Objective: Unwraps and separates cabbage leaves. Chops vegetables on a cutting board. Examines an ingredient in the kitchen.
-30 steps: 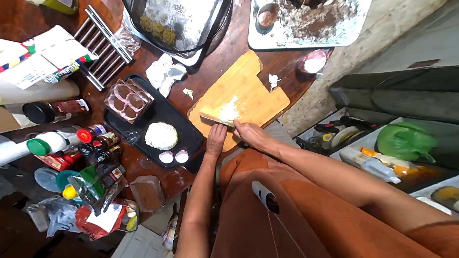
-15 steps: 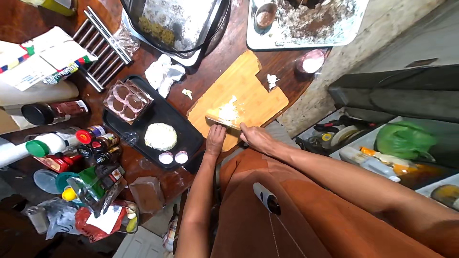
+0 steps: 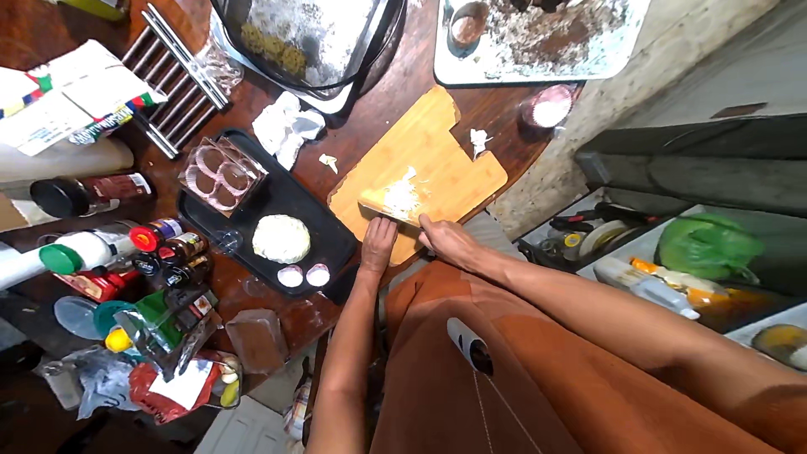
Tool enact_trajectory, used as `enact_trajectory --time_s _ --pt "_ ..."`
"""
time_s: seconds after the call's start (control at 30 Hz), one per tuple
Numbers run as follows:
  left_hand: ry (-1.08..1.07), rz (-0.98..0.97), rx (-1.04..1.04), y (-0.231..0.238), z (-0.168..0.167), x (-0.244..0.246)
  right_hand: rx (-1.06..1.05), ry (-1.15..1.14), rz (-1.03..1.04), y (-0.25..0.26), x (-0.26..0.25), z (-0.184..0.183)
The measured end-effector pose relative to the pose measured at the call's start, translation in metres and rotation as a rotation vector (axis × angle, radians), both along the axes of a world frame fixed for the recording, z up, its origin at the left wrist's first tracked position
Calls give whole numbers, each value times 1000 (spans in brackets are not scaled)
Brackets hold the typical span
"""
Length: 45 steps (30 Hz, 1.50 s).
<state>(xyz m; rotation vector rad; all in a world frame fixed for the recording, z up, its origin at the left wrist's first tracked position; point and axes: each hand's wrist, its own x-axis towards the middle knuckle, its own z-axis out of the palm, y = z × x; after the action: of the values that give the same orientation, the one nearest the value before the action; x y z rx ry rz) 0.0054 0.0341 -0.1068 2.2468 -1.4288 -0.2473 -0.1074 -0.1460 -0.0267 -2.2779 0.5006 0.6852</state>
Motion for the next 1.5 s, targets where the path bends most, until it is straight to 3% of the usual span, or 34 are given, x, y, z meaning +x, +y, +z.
enact_trajectory --time_s 0.13,0.3,0.5,0.77,1.07,1.5 --pt "-4 2 17 -1 3 2 -8 -16 -14 2 12 -9" --pt "-11 0 -5 1 -1 0 0 -60 -18 -1 -1 10" --pt "-10 9 17 2 1 -2 4 -5 -19 5 10 -10" --pt "5 16 -11 3 1 -2 12 -37 -25 1 1 13" --pt "0 25 -5 2 2 -2 -15 -32 -26 10 15 -12" --pt "17 17 -20 4 0 -2 20 -17 -17 -2 0 15"
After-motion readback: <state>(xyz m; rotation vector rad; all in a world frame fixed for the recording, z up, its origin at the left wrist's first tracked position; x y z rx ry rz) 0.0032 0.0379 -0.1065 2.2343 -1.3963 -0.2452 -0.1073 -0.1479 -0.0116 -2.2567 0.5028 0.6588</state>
